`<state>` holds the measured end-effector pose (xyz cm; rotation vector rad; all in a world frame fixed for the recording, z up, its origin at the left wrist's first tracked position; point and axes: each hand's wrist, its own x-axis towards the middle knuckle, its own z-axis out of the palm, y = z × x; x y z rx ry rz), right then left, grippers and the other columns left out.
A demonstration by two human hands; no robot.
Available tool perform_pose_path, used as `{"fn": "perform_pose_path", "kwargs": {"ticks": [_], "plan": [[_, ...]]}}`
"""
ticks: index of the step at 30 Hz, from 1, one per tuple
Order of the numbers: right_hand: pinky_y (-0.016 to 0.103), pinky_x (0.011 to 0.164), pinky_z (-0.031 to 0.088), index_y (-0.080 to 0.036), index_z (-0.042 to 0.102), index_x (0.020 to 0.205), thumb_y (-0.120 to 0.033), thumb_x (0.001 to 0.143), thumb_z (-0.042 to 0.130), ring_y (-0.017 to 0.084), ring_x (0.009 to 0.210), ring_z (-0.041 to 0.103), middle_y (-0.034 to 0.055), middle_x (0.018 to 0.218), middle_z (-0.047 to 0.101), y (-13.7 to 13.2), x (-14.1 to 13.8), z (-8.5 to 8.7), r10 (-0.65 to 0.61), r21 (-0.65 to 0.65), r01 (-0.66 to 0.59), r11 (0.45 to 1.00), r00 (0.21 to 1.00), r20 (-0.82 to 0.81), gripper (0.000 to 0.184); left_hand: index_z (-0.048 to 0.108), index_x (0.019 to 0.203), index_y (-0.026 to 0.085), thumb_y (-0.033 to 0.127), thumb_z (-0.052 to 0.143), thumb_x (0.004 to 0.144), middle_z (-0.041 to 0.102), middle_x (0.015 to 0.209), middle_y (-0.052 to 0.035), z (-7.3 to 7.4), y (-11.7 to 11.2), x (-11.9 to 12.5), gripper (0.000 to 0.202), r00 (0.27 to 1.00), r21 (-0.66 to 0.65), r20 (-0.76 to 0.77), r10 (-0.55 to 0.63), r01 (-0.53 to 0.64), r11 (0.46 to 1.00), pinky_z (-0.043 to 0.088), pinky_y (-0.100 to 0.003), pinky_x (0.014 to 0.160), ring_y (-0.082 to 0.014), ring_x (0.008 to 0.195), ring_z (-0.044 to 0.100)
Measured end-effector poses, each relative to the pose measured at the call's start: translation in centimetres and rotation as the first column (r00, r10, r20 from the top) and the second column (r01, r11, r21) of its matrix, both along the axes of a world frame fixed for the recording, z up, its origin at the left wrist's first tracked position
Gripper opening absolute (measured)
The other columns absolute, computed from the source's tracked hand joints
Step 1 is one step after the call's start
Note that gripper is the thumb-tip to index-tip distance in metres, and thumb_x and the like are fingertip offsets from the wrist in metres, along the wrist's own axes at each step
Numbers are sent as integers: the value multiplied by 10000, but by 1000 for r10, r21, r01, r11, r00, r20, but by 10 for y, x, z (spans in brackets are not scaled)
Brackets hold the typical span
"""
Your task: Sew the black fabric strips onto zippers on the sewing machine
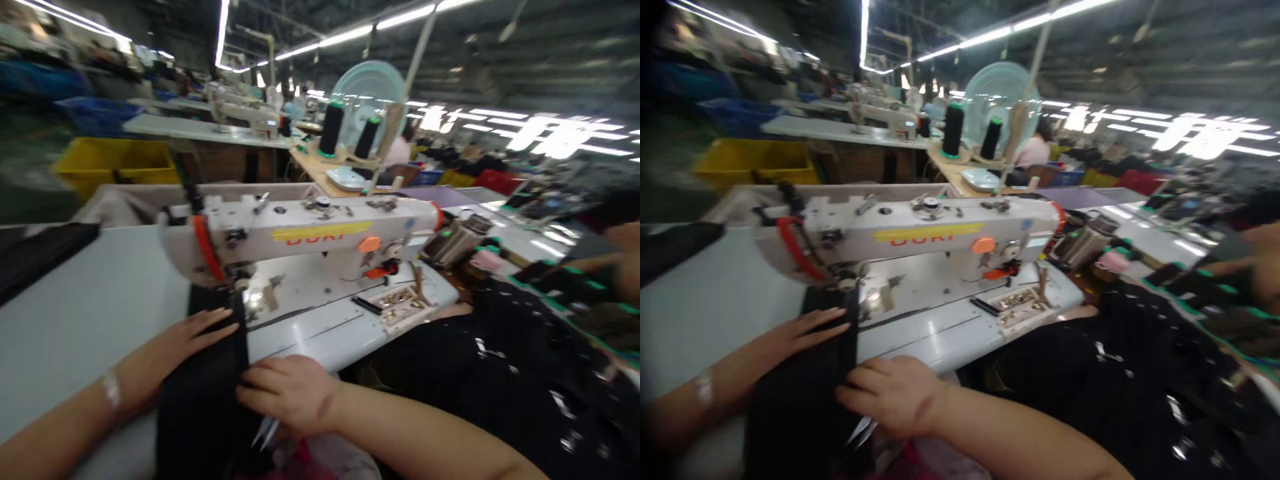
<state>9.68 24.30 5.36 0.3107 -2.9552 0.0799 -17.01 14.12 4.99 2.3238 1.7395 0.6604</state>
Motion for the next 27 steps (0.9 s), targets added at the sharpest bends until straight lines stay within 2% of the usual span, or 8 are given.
{"fn": "perform_pose_path", "kwargs": {"ticks": [2, 3, 5, 7, 11, 19, 27], "plan": [[336, 856, 532, -167, 481, 1363, -329, 954, 445, 226, 1251, 470, 61, 1419, 513, -3, -3, -10, -1, -67, -1, 998, 1000, -30, 441, 365, 1465, 290, 260, 566, 867, 309, 1565, -70, -3, -25, -9, 631, 987, -141, -160, 3, -26, 990, 262, -522, 1157, -296, 1409, 327], [354, 866, 538, -172, 500, 1350, -308, 953, 453, 235, 1261, 464, 65, 1413, 521, -4, -5, -16, -12, -98, 6, 995, 998, -57, 422, 326, 1486, 249, 286, 590, 842, 265, 1579, -107, -4, -31, -9, 697, 979, -164, -201, -21, -12, 986, 224, -535, 1173, -309, 1433, 277], [377, 899, 541, -164, 525, 1339, -286, 952, 466, 244, 1263, 470, 85, 1373, 557, -6, -7, -25, -7, -157, -12, 987, 992, -124, 410, 270, 1506, 260, 276, 650, 745, 232, 1593, -90, -4, -34, -7, 850, 976, -198, -219, -10, -34, 980, 156, -508, 1206, -291, 1458, 218], [364, 920, 541, -152, 568, 1299, -236, 958, 453, 237, 1233, 500, 97, 1300, 609, -7, -8, -31, 16, -194, -54, 979, 981, -196, 369, 253, 1509, 248, 262, 664, 687, 223, 1593, -102, -2, -32, -3, 918, 973, -204, -229, -32, -16, 979, 147, -516, 1208, -304, 1464, 196], [332, 941, 544, -136, 643, 1180, -143, 966, 401, 226, 1157, 555, 87, 1189, 667, -8, -11, -32, 51, -214, -114, 970, 959, -279, 323, 297, 1493, 214, 339, 650, 717, 256, 1575, -133, 0, -32, 3, 861, 975, -176, -217, -44, 5, 984, 156, -520, 1206, -321, 1449, 232], [324, 836, 592, -137, 677, 1124, -161, 991, 336, 220, 1072, 616, 89, 1124, 699, -6, -17, -22, 67, -206, -137, 969, 947, -313, 367, 276, 1499, 215, 395, 666, 686, 247, 1580, -122, -2, -33, -1, 920, 980, -186, -197, -18, -19, 982, 107, -515, 1217, -324, 1453, 218], [318, 856, 582, -152, 682, 1095, -145, 965, 358, 212, 1076, 623, 68, 1104, 713, -1, -20, -23, 79, -210, -156, 965, 939, -334, 349, 260, 1505, 211, 411, 654, 669, 235, 1587, -118, -1, -32, -1, 945, 977, -194, -211, -22, -20, 981, 97, -510, 1218, -292, 1465, 196]]}}
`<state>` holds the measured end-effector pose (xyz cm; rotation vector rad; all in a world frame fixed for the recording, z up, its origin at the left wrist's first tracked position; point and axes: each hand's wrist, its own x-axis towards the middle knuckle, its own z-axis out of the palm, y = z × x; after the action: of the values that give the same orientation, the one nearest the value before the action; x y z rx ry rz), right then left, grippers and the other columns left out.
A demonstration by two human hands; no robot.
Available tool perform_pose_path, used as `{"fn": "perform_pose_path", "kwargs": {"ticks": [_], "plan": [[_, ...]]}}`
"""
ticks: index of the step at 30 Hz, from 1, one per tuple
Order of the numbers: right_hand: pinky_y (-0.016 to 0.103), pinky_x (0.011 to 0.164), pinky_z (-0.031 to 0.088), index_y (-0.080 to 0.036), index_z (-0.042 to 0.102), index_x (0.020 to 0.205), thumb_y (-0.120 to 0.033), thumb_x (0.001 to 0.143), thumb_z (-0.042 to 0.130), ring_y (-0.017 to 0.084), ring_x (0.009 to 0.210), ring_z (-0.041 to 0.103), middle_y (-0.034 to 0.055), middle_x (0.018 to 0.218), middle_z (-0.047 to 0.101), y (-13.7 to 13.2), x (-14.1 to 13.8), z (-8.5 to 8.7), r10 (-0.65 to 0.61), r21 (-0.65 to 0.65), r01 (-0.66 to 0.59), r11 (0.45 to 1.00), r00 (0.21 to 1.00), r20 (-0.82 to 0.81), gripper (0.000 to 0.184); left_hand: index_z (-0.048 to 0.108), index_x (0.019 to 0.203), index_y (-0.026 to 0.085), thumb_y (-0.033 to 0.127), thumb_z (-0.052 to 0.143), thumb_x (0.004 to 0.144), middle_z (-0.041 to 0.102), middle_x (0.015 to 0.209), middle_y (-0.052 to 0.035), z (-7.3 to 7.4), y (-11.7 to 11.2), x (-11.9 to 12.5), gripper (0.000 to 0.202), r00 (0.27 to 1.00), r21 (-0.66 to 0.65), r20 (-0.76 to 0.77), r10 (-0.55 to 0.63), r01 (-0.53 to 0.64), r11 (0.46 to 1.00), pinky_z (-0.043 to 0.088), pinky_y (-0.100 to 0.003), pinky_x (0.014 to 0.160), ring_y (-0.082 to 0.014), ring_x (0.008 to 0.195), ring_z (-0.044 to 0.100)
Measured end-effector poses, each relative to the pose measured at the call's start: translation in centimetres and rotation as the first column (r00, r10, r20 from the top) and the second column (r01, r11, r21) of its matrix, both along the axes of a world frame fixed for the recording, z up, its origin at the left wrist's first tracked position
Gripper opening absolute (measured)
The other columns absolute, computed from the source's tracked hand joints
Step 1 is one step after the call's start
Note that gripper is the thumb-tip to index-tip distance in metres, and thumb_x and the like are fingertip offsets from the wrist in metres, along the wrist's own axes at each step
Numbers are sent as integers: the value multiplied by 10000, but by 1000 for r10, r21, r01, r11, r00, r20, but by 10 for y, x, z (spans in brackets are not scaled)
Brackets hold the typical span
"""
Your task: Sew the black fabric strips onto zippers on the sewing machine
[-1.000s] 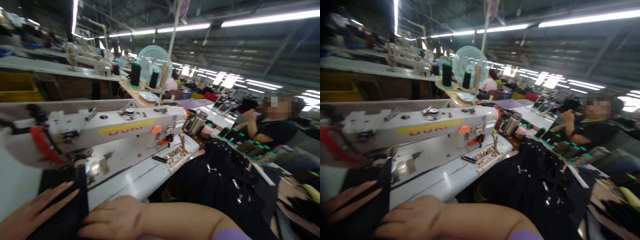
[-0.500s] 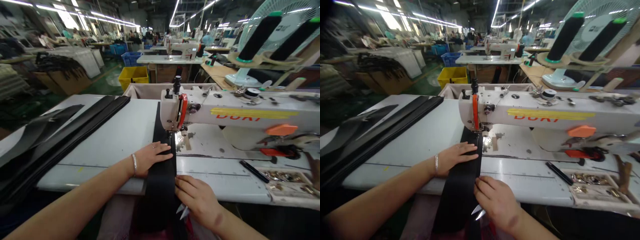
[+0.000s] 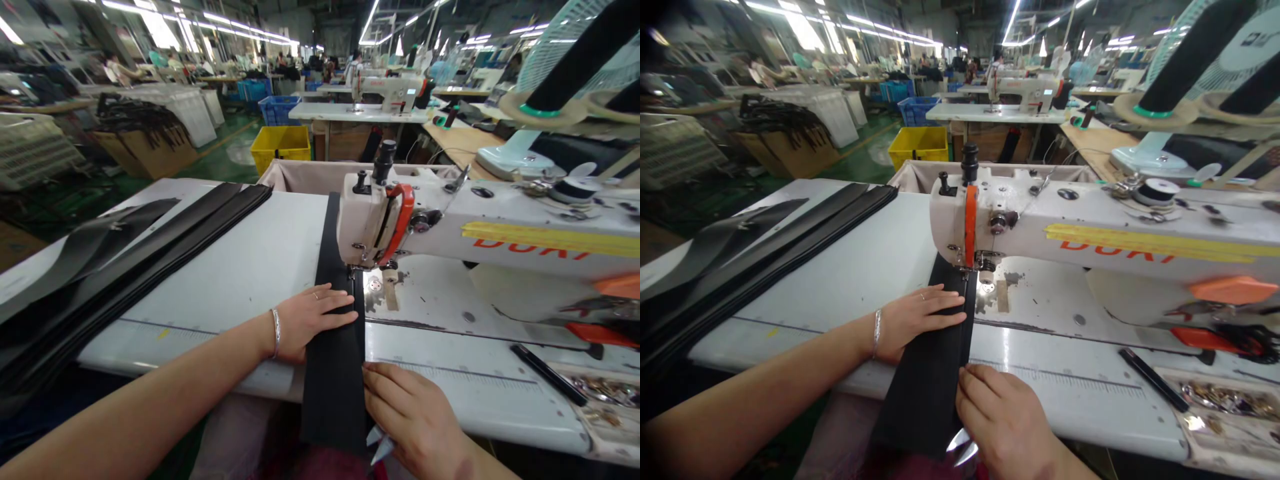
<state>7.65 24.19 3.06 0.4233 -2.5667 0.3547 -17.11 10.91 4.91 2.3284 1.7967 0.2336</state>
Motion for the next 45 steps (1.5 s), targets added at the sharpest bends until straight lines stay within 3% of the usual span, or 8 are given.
{"fn": "perform_pose_path", "kwargs": {"ticks": [6, 14, 16, 20, 27, 32, 37, 45], "plan": [[321, 842, 582, -132, 682, 1064, -128, 968, 377, 211, 1065, 624, 63, 1096, 711, 1, -3, 1, -4, 16, 4, 1000, 1000, -3, 320, 266, 1502, 202, 393, 672, 643, 249, 1582, -119, 1, 0, 1, 969, 1000, -6, -17, -1, 1, 1000, 105, -494, 1221, -282, 1460, 213], [320, 831, 579, -137, 680, 1096, -142, 915, 568, 210, 1021, 636, 57, 1090, 712, 4, -9, -2, -42, 3, 42, 999, 999, 13, 213, 285, 1495, 184, 369, 696, 630, 282, 1568, -132, 4, 0, 4, 975, 1000, -20, -1, -11, 11, 1000, 156, -515, 1209, -303, 1438, 263], [323, 838, 575, -140, 680, 1102, -122, 924, 543, 206, 1020, 634, 50, 1093, 711, 6, -11, -2, -51, 4, 51, 999, 999, 20, 225, 306, 1488, 183, 435, 685, 704, 310, 1555, -135, 4, -1, 6, 906, 1000, 19, 12, -6, 6, 1000, 169, -508, 1209, -301, 1434, 273], [320, 847, 565, -158, 677, 1112, -140, 950, 498, 197, 1042, 624, 37, 1108, 706, 9, -17, -1, -68, -10, 69, 998, 997, 45, 242, 402, 1439, 195, 558, 484, 914, 411, 1497, -134, 2, -3, 10, 643, 999, 132, 36, 25, -30, 991, 234, -506, 1190, -292, 1392, 353], [345, 888, 556, -150, 674, 1097, -38, 844, 492, 208, 1061, 611, 39, 1130, 695, 21, -33, 4, -113, -24, 116, 993, 989, 99, 331, 464, 1397, 181, 430, 430, 981, 470, 1456, -125, -2, -3, 13, 485, 1000, 196, -5, 30, -28, 980, 314, -518, 1161, -285, 1351, 420], [359, 918, 546, -130, 687, 1087, -15, 767, 553, 227, 1053, 594, 55, 1137, 690, 31, -46, 4, -135, -9, 137, 990, 984, 116, 366, 522, 1342, 107, 377, 454, 979, 538, 1387, -155, -1, -3, 16, 458, 1000, 233, -24, 13, -7, 972, 387, -502, 1131, -293, 1294, 490], [357, 885, 554, -153, 692, 1111, -64, 808, 592, 219, 1016, 596, 27, 1140, 698, 42, -59, 5, -189, 31, 187, 982, 972, 139, 331, 554, 1289, 45, 340, 481, 965, 591, 1315, -183, -6, 1, 15, 444, 999, 311, -19, 28, -21, 950, 447, -468, 1095, -287, 1235, 547], [368, 984, 501, -200, 692, 1151, -248, 938, 514, 212, 1106, 589, -5, 1214, 680, 56, -83, 11, -313, 103, 295, 950, 910, 272, 281, 540, 1265, 46, 309, 495, 955, 595, 1285, -186, -5, 19, 3, 409, 995, 287, -17, 101, -92, 953, 439, -440, 1099, -275, 1225, 548]]}}
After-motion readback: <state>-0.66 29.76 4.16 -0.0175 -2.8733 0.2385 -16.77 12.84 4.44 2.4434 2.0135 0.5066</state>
